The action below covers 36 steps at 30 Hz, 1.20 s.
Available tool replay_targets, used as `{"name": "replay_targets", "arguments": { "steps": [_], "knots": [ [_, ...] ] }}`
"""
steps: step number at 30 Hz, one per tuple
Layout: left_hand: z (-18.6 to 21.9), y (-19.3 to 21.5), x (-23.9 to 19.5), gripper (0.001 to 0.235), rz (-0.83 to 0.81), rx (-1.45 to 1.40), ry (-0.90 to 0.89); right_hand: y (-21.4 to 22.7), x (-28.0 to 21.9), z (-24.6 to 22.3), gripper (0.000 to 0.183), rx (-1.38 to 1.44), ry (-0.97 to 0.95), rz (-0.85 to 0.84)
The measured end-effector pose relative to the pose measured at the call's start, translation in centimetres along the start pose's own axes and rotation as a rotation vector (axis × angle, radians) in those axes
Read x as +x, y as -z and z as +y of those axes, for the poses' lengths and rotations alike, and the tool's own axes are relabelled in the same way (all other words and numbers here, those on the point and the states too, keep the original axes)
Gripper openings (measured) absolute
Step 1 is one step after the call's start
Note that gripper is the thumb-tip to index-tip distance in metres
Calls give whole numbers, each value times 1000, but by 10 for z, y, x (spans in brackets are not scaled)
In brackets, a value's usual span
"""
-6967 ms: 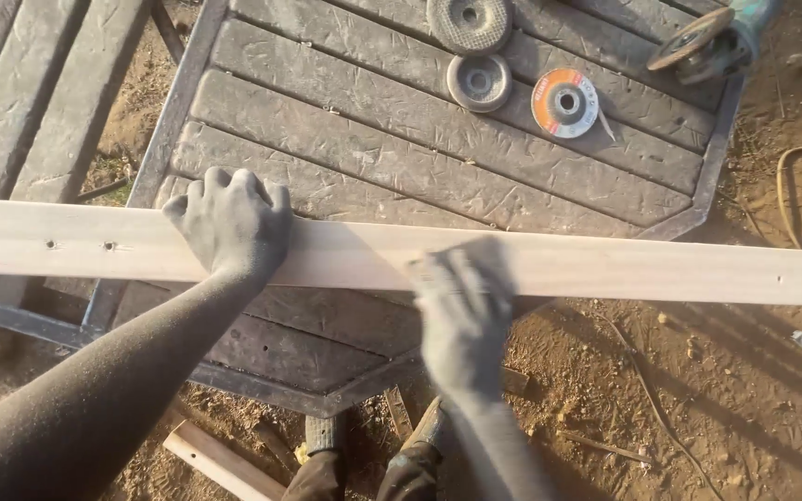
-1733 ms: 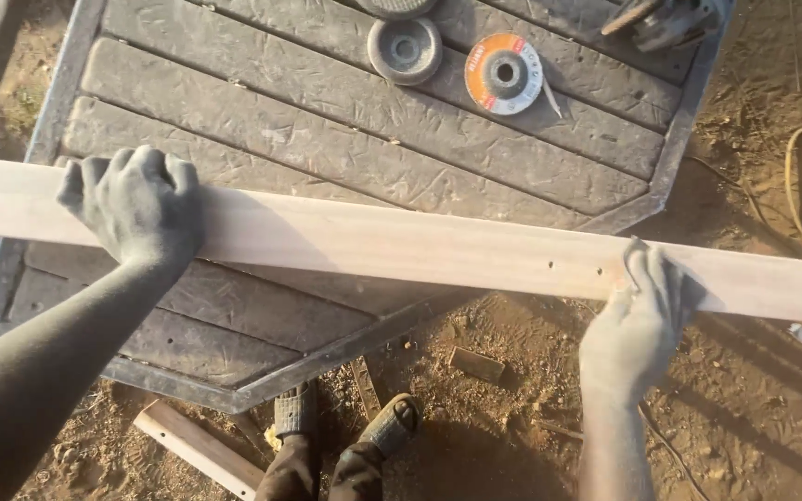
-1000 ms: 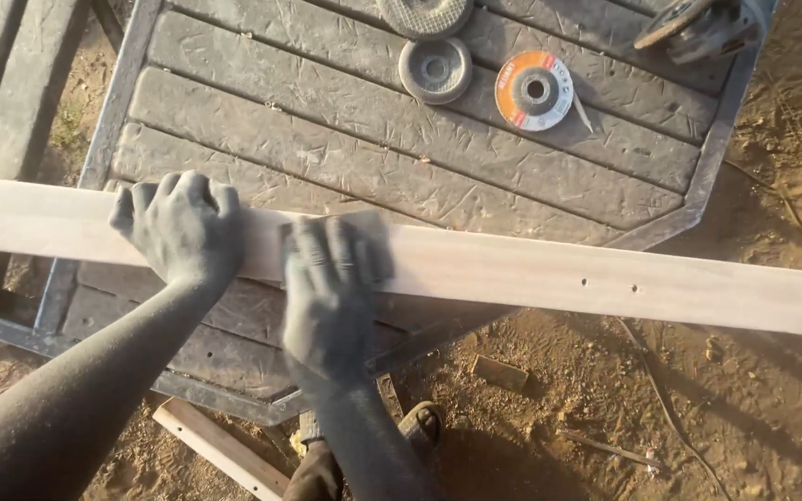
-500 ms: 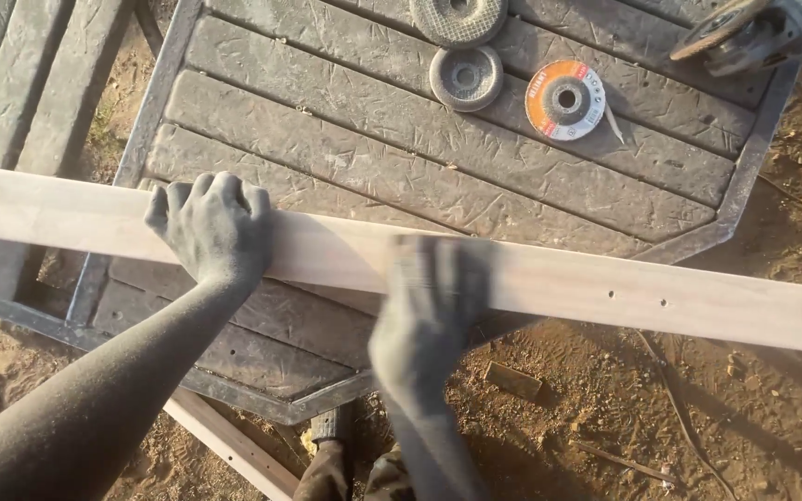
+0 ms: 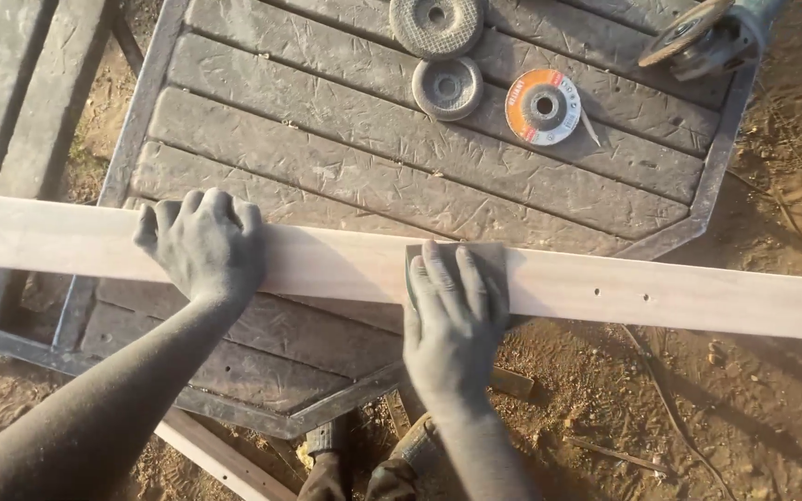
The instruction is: Manually sanding a long wooden beam with sandpaper to smooth the surface.
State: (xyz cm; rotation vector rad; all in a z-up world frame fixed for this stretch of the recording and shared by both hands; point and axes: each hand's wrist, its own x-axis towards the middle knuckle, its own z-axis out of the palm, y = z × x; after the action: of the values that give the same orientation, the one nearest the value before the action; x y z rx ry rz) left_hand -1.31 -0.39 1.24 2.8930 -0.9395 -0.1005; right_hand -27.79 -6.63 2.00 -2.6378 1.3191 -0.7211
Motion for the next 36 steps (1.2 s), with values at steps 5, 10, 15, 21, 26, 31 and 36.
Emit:
{"name": "replay_targets", "arguments": {
  "steps": [5, 10, 15, 21, 26, 31, 36],
  "knots": [
    [-3, -2, 2, 43, -11, -5, 20, 18, 1, 41, 31, -204, -76, 92],
    [2, 12, 17, 40, -201, 47, -65, -13, -11, -43, 58, -118, -94, -43],
    [6, 23, 30, 46, -286, 83, -180, -3, -9, -3, 39, -6, 55, -48],
    [1, 20, 33, 44, -270, 28, -203, 8, -19, 51, 48, -111, 75, 6],
    [-1, 16, 31, 41, -236, 9, -235, 12, -25, 53, 48, -136, -442, 146],
    [-2, 18, 31, 41, -239, -14, -230, -43, 1, -103, 38, 48, -61, 50],
    [-9, -1, 35, 36, -99, -29, -292, -34, 7, -19, 28, 122, 71, -5]
  ]
}}
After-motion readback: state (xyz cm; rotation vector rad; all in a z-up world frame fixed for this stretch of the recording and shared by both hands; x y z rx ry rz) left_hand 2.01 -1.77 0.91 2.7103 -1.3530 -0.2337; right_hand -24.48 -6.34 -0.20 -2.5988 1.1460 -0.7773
